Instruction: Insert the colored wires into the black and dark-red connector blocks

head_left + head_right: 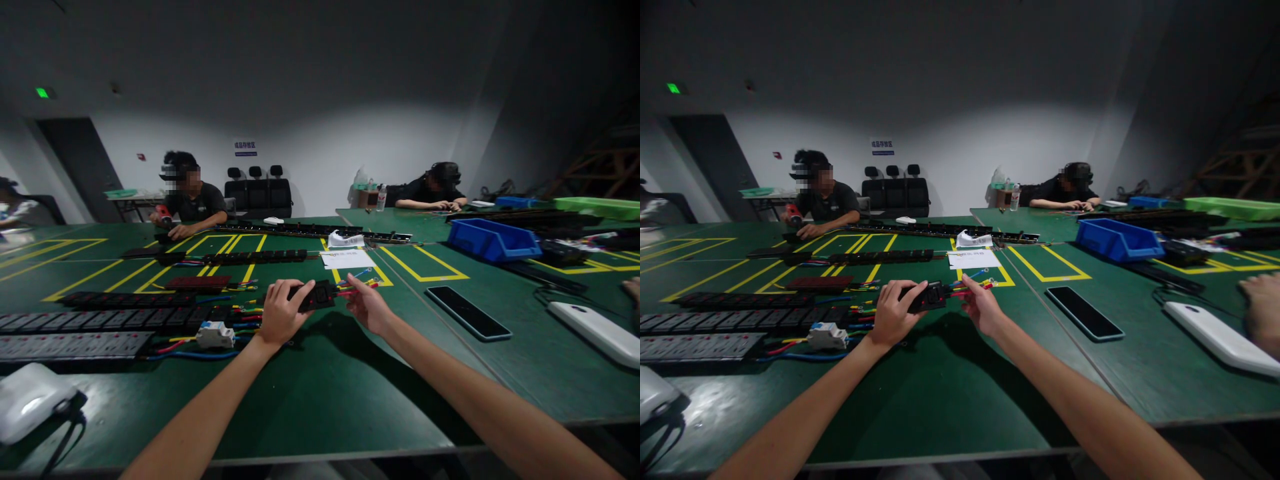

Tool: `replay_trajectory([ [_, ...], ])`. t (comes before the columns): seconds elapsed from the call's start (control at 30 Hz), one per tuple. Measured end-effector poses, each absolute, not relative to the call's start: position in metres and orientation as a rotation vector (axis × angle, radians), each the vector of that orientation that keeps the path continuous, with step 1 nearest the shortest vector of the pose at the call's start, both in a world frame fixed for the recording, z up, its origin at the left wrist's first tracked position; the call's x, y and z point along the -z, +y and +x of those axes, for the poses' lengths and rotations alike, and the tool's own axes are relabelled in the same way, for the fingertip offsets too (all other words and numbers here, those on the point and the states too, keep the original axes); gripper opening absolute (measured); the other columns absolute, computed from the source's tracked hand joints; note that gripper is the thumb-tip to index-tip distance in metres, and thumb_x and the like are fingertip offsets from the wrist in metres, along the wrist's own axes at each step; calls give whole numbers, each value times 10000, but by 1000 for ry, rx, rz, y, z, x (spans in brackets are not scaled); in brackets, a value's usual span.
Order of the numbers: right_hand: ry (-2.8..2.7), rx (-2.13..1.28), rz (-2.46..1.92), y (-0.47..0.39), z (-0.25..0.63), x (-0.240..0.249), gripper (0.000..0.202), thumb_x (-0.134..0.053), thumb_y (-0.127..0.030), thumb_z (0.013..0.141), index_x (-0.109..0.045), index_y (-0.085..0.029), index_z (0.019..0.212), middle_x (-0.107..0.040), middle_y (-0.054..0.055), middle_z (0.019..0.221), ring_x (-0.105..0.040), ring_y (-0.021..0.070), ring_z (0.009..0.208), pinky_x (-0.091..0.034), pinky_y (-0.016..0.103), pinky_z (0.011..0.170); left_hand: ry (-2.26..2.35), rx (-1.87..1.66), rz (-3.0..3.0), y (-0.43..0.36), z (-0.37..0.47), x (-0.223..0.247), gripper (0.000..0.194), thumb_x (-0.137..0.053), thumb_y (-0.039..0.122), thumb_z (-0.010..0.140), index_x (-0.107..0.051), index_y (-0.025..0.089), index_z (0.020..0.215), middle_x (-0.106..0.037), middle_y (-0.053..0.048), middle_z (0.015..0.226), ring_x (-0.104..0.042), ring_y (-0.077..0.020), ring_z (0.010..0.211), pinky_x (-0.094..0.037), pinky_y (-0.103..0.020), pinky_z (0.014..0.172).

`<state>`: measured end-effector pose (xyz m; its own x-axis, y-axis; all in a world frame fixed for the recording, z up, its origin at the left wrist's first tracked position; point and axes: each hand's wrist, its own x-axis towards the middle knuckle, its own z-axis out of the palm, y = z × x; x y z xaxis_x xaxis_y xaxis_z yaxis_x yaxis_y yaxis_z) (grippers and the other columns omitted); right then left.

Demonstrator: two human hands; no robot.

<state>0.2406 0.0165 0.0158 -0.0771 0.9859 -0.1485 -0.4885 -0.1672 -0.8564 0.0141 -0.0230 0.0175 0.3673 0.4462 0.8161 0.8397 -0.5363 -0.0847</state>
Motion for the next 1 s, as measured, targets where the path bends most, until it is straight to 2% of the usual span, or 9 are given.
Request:
replay_trajectory([
  [0.27,-863,-1465,-882,14,241,-21,368,-785,-552,769,-735,-204,878,-714,30,740,-601,126,589,-369,204,415,-1200,1070,-2117,-19,14,-17,497,-752,322,830,-627,258,1307,-633,-97,1103,-570,-264,1023,-446,-386,865],
  [0.47,-813,-1448,-935,24,247,-14,318,-811,-502,762,-684,-210,762,-730,46,773,-615,141,581,-377,236,395,-1102,1044,-2168,-22,15,-18,506,-738,324,849,-607,232,1329,-637,-106,1106,-570,-269,1017,-442,-395,862],
  [0.67,-710,-1596,-914,24,248,-15,302,-792,-453,804,-659,-198,713,-662,28,649,-498,100,459,-385,229,379,-1036,1063,-2156,-24,15,-19,479,-709,373,879,-611,240,1329,-635,-111,1116,-570,-265,1028,-438,-396,870],
  [0.83,-761,-1577,-873,17,245,-23,296,-774,-484,813,-706,-196,788,-678,16,671,-515,95,482,-336,208,370,-1101,1075,-2136,-21,14,-18,469,-710,357,876,-617,242,1321,-637,-107,1110,-570,-263,1025,-442,-389,864],
  [0.93,-770,-1523,-869,14,244,-26,315,-763,-508,815,-741,-201,881,-711,27,729,-575,113,548,-346,198,385,-1149,1092,-2113,-19,13,-17,479,-737,340,852,-626,236,1307,-637,-104,1104,-568,-263,1013,-444,-385,857],
  [1.0,-746,-1492,-895,14,243,-27,305,-770,-492,813,-738,-195,869,-720,32,744,-598,118,571,-362,196,395,-1155,1087,-2117,-19,13,-17,491,-749,327,840,-628,236,1306,-636,-102,1104,-568,-265,1014,-445,-385,858],
])
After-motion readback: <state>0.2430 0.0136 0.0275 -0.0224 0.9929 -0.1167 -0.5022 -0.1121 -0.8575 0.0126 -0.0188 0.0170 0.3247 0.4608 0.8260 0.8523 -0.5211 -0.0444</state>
